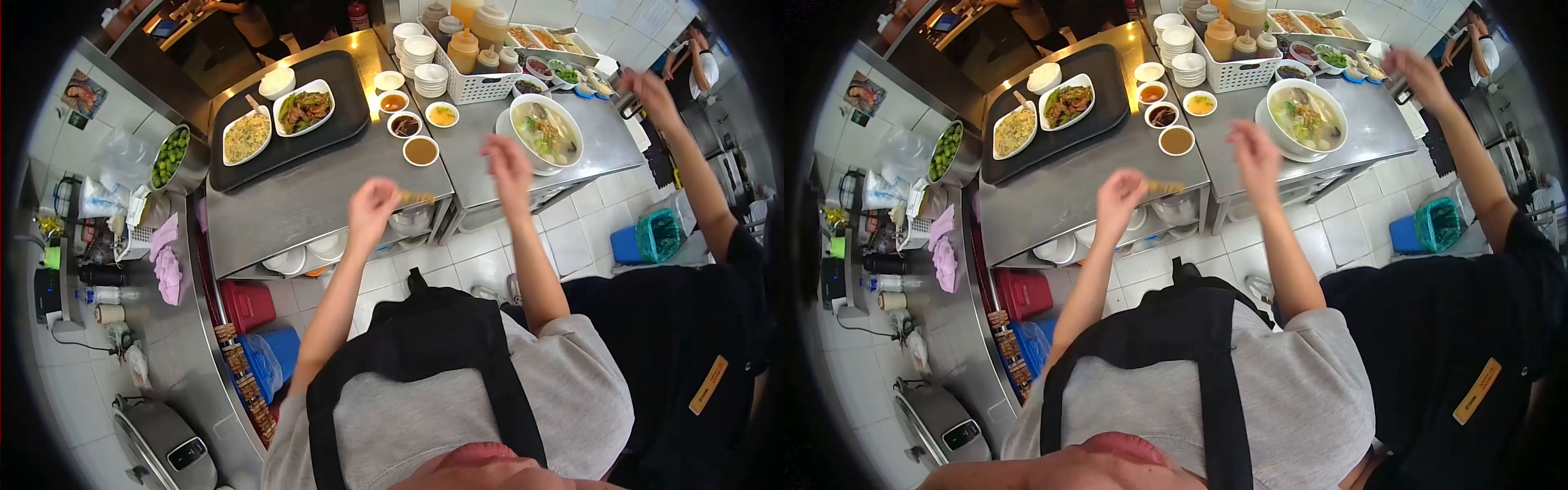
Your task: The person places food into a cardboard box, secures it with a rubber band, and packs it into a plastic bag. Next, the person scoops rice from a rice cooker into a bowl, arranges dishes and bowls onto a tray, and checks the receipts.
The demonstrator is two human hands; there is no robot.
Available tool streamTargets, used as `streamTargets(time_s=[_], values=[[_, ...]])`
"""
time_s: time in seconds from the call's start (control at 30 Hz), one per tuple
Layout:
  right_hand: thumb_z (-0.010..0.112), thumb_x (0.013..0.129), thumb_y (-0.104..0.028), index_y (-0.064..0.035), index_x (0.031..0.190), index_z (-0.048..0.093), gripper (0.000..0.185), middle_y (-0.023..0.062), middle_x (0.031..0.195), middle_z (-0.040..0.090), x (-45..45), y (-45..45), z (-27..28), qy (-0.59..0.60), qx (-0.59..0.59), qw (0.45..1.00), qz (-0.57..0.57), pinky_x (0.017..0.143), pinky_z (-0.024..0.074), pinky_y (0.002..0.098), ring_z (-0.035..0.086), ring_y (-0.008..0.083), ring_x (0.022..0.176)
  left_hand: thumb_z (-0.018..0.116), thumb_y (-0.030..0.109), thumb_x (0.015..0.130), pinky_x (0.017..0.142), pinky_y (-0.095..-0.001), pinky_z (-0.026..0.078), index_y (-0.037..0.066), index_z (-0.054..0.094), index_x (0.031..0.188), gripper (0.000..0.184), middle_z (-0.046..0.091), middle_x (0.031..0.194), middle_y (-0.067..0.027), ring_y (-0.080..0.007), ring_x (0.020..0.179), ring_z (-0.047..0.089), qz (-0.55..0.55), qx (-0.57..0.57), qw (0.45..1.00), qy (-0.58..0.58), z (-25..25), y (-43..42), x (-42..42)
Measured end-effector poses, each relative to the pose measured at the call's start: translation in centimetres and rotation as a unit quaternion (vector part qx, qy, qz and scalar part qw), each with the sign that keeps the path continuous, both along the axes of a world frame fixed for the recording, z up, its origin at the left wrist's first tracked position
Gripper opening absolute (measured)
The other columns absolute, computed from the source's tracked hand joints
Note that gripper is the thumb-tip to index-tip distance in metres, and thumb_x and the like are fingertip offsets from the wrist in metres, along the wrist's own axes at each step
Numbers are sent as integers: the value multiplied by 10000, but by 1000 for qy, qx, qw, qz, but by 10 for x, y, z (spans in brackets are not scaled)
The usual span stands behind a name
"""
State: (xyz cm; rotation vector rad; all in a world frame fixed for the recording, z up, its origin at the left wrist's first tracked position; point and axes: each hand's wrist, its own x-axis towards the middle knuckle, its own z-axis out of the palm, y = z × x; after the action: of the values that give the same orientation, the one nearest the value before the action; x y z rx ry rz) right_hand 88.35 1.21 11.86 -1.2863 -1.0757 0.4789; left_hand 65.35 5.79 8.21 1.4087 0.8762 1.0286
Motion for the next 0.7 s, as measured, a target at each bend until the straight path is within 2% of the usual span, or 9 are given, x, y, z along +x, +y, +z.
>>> streamTargets(time_s=[0.1,0.13,0.17,0.23,0.3,0.4,0.5,0.67,0.7], values=[[459,858,-48,-7,978,559,161,32,793,592,45,-7,6,2,62,995,-77,518,366,165,446,36,578,609,2,733,647,-241,468,9,551,860,140,598,811,-55,-109,741,576,-76,61,995,-24,10,68,63],[461,859,-50,-1,979,556,161,39,795,591,54,-11,2,-3,76,992,-96,521,367,164,447,39,578,646,55,699,616,-249,466,11,573,805,136,612,765,-75,-115,709,585,-52,111,991,46,3,93,86],[468,855,-46,3,983,554,162,49,807,593,54,-18,10,7,71,988,-138,524,374,167,462,43,587,678,108,660,582,-260,458,15,594,740,149,612,707,-71,-123,656,582,-49,110,992,33,-6,116,112],[476,850,-43,4,988,556,166,52,821,597,61,-30,19,-1,76,982,-174,529,383,169,478,48,602,668,73,658,583,-246,464,20,594,726,114,609,677,-57,-133,639,587,-60,95,990,86,0,138,151],[480,849,-48,2,995,557,172,57,835,602,66,-42,28,-42,66,973,-217,533,392,169,493,52,613,644,51,613,572,-293,467,43,600,652,59,603,625,-83,-196,598,594,-5,190,974,126,-3,148,185],[495,849,-77,0,964,572,159,52,843,609,78,-53,33,-62,25,967,-245,534,396,166,510,53,625,618,43,596,589,-341,469,64,608,646,55,603,639,-108,-248,621,596,41,210,966,143,-23,158,229],[509,842,-85,2,955,575,157,52,862,605,98,-52,27,-81,-8,961,-264,562,410,178,517,62,651,550,-1,614,634,-401,447,49,569,609,53,588,663,-149,-320,692,571,48,161,977,133,-32,158,251],[529,777,-47,7,1012,561,243,68,958,569,135,-21,10,-156,-32,936,-315,684,437,242,510,116,833,554,16,633,656,-401,457,42,574,610,40,593,690,-162,-324,720,578,39,91,983,152,-51,157,267],[535,775,-55,6,1017,559,251,72,967,566,134,-11,10,-159,-29,934,-320,701,434,247,510,123,842,602,71,626,638,-389,462,47,582,655,43,601,686,-139,-305,686,584,67,95,976,183,-64,161,273]])
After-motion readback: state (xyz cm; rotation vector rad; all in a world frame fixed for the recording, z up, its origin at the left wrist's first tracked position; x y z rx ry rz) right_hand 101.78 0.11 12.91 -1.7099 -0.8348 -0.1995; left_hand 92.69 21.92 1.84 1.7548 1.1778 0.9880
